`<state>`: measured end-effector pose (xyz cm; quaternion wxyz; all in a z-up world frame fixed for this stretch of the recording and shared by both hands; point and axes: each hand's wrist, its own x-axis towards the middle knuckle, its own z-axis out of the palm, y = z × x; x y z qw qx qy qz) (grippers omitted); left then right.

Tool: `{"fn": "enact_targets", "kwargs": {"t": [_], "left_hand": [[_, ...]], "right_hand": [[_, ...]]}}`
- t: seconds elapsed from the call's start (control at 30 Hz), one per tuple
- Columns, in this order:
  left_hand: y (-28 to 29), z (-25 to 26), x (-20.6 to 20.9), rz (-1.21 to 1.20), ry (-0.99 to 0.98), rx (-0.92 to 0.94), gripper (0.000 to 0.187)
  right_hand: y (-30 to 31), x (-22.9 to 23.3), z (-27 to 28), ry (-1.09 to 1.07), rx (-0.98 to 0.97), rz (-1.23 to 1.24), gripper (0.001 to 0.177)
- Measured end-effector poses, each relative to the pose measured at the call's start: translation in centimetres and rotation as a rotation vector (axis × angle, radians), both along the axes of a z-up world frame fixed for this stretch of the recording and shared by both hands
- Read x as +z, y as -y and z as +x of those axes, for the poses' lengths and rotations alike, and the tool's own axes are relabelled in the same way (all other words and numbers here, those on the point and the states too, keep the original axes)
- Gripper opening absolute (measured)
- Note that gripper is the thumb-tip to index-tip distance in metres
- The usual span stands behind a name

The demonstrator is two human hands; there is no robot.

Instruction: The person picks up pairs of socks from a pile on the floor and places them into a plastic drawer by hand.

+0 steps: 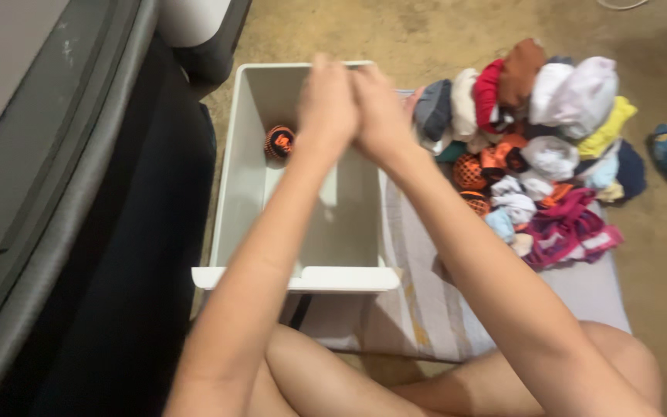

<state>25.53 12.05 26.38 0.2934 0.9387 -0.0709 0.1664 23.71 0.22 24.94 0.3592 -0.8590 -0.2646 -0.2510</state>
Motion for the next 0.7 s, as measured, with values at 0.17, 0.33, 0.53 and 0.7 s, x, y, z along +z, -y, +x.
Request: {"fn": "enact_targets", "kwargs": {"t": [0.17, 0.33, 0.53, 0.7], "left_hand": [[11.4, -5.8, -1.4, -0.139, 0.101, -0.205, 0.018], [19.3, -10.2, -9.4, -0.077, -0.247, -0.264, 0.033], [22.3, -12.6, -17.4, 0.158, -0.43, -0.375, 0.064], [21.8, -13.2, -18.4, 0.033, -0.327, -0.407, 0.069]], "right_hand": [[10.4, 0.6, -9.8, -0.001, -0.194, 0.015, 0.037], [18.5, -7.2, -17.3, -0.223, -0.265, -0.112, 0.043], [20.0, -12.0, -24.7, -0.255, -0.288, -0.29, 0.048], [18.1, -11.0, -26.2, -0.316, -0.397, -0.362, 0.058]]}}
